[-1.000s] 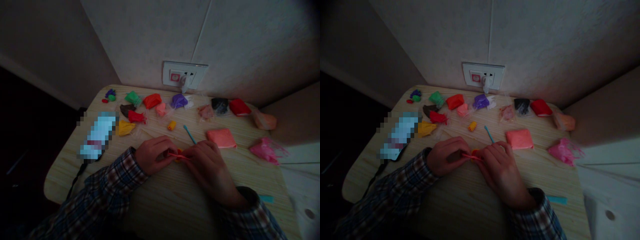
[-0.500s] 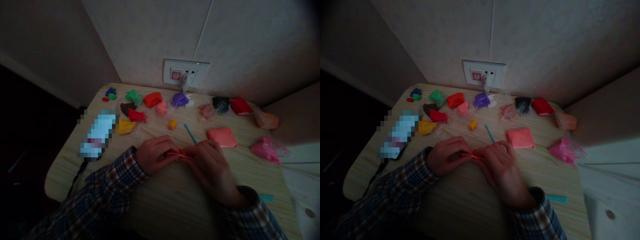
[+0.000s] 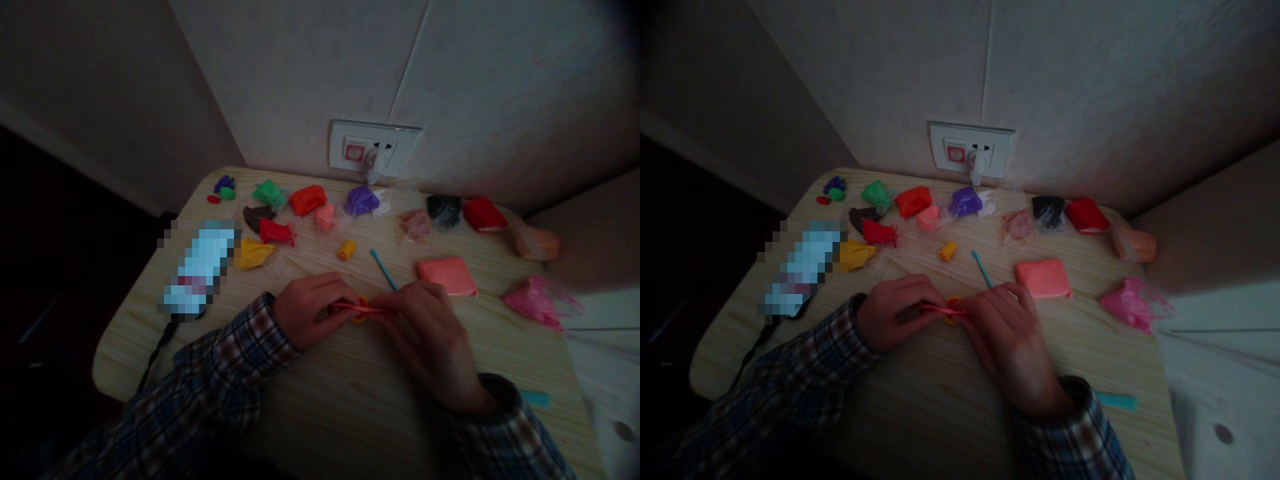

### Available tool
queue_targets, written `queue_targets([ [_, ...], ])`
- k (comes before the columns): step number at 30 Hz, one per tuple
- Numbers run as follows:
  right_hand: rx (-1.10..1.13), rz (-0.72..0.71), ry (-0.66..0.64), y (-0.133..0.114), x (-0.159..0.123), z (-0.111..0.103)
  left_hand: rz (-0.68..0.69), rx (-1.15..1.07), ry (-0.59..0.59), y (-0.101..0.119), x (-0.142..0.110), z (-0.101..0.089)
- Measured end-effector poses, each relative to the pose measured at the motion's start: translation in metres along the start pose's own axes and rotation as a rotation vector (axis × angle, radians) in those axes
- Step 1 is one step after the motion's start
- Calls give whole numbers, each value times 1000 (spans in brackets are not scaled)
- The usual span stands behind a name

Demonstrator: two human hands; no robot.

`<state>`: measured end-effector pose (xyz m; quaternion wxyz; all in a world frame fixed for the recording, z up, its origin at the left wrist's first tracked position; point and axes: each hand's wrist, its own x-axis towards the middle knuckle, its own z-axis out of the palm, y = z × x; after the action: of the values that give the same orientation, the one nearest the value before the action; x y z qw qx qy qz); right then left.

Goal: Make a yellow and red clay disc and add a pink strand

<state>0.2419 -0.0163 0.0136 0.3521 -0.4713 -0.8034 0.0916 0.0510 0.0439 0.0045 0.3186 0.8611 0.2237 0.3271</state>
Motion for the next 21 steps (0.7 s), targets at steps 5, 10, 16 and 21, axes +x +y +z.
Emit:
queue_targets([
  [5,10,-23,18,0,0,0,-28,20,-17,3,1,-1],
  [10,6,-13,14,-1,0,1,17,18,11,3,1,1],
  [16,15,2,-1,0,0,0,-2,46,35,5,3,-2],
  [21,19,4,16,0,-1,0,-1,25,27,7,4,-2],
])
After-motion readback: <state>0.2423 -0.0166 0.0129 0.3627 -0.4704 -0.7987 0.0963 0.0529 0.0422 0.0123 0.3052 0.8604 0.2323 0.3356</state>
